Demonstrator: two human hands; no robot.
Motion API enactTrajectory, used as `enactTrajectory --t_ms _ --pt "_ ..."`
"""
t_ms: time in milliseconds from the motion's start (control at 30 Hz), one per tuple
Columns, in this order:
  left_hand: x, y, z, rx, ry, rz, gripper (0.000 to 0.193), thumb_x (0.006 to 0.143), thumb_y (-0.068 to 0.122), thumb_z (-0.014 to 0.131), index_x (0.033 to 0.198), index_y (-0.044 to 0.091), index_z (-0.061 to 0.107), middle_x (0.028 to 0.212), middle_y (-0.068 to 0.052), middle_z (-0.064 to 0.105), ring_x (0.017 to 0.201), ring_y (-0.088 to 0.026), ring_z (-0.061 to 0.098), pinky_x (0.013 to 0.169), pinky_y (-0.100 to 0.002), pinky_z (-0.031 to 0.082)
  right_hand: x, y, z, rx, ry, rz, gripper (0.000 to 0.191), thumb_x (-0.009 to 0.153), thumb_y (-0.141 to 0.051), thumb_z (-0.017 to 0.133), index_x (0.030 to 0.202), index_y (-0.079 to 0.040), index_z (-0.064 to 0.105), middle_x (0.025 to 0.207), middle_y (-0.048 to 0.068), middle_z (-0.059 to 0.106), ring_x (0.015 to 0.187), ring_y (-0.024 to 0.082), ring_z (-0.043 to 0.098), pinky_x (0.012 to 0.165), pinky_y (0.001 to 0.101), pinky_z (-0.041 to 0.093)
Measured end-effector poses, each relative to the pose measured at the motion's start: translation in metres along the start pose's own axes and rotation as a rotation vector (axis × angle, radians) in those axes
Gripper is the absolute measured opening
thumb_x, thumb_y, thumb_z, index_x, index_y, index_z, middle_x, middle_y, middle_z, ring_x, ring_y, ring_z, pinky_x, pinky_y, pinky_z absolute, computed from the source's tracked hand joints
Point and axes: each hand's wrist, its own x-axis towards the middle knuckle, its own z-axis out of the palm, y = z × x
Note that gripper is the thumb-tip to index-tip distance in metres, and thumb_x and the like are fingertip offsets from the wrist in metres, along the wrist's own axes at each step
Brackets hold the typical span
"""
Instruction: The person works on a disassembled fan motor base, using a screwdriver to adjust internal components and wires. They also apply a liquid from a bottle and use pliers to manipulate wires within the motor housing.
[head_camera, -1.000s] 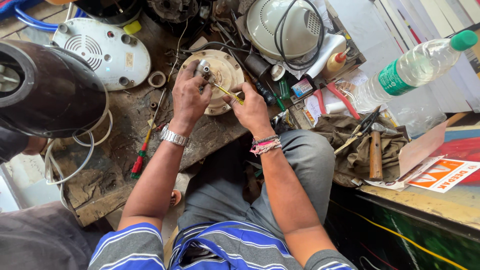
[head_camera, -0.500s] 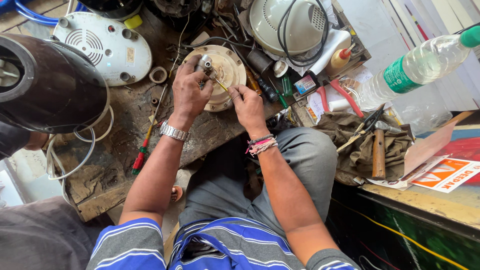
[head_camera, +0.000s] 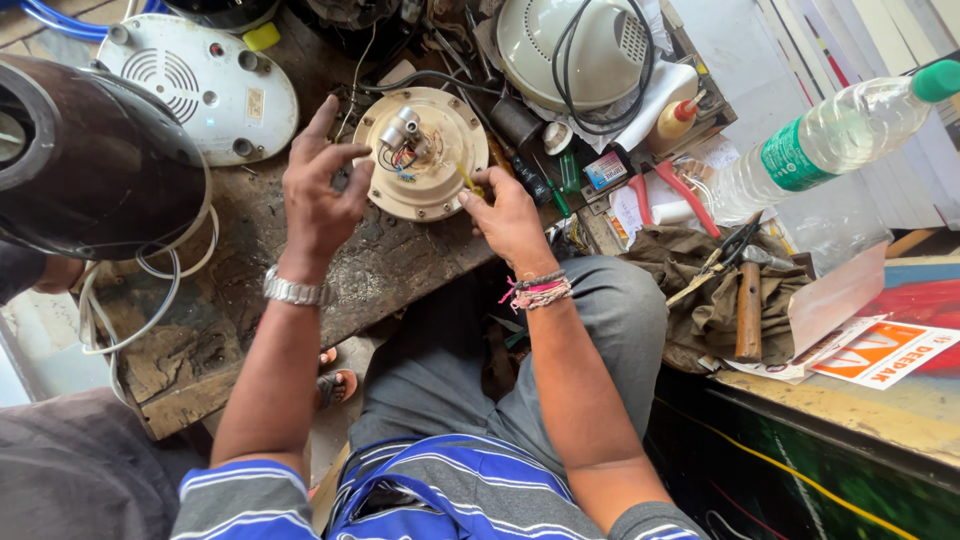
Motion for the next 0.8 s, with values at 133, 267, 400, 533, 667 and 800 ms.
enactTrajectory --t_ms 133,267,400,533,667,800 --pt "-0.017 0.0 -0.005 0.26 -0.043 0.207 0.019 0.087 0.017 0.087 0.105 0.014 0.081 0.167 -0.016 0.033 0.155 -0.034 0.029 0.129 -0.048 0.028 0.0 -0.006 0.016 -0.063 0.119 -0.306 0.029 0.09 -0.016 0.078 0.111 0.002 0.069 0.097 0.009 0.077 0.085 0.012 0.072 0.077 0.0269 0.058" --pt "-0.015 0.005 0.006 0.333 -0.055 0.277 0.018 0.092 0.023 0.086 0.109 0.023 0.082 0.169 -0.015 0.034 0.158 -0.034 0.021 0.129 -0.046 0.024 -0.001 -0.014 0.03 0.119 0.025 -0.355 0.029 0.092 -0.018 0.076 0.118 -0.003 0.071 0.101 0.007 0.076 0.09 0.014 0.073 0.079 0.0281 0.061" --pt "-0.01 0.01 0.013 0.387 -0.053 0.35 0.006 0.096 0.026 0.083 0.102 0.027 0.083 0.169 -0.009 0.037 0.159 -0.034 0.023 0.128 -0.046 0.028 -0.004 -0.022 0.032 0.021 0.051 -0.54 0.028 0.093 -0.014 0.076 0.118 -0.003 0.073 0.103 0.01 0.074 0.092 0.017 0.072 0.081 0.0299 0.059" --pt "-0.009 0.013 0.015 0.412 -0.103 0.355 0.007 0.096 0.023 0.079 0.101 0.025 0.083 0.169 -0.009 0.037 0.159 -0.035 0.024 0.126 -0.047 0.03 -0.005 -0.022 0.032 -0.097 0.113 -0.452 0.018 0.095 -0.016 0.073 0.108 -0.004 0.075 0.101 0.01 0.076 0.09 0.021 0.076 0.079 0.0322 0.059" --pt "-0.006 0.015 0.021 0.448 -0.131 0.38 0.013 0.098 0.028 0.079 0.11 0.026 0.082 0.171 -0.009 0.034 0.158 -0.035 0.026 0.123 -0.047 0.032 -0.002 -0.018 0.034 -0.242 0.133 -0.489 0.02 0.094 -0.018 0.072 0.107 -0.002 0.072 0.101 0.016 0.072 0.091 0.033 0.072 0.078 0.0399 0.056" --pt "-0.003 0.016 0.023 0.5 -0.182 0.334 0.013 0.095 0.032 0.078 0.101 0.021 0.08 0.169 -0.011 0.035 0.155 -0.037 0.028 0.12 -0.05 0.033 0.0 -0.014 0.035 -0.391 0.135 -0.446 0.02 0.095 -0.02 0.07 0.105 -0.003 0.068 0.101 0.016 0.07 0.092 0.038 0.069 0.078 0.0453 0.054"
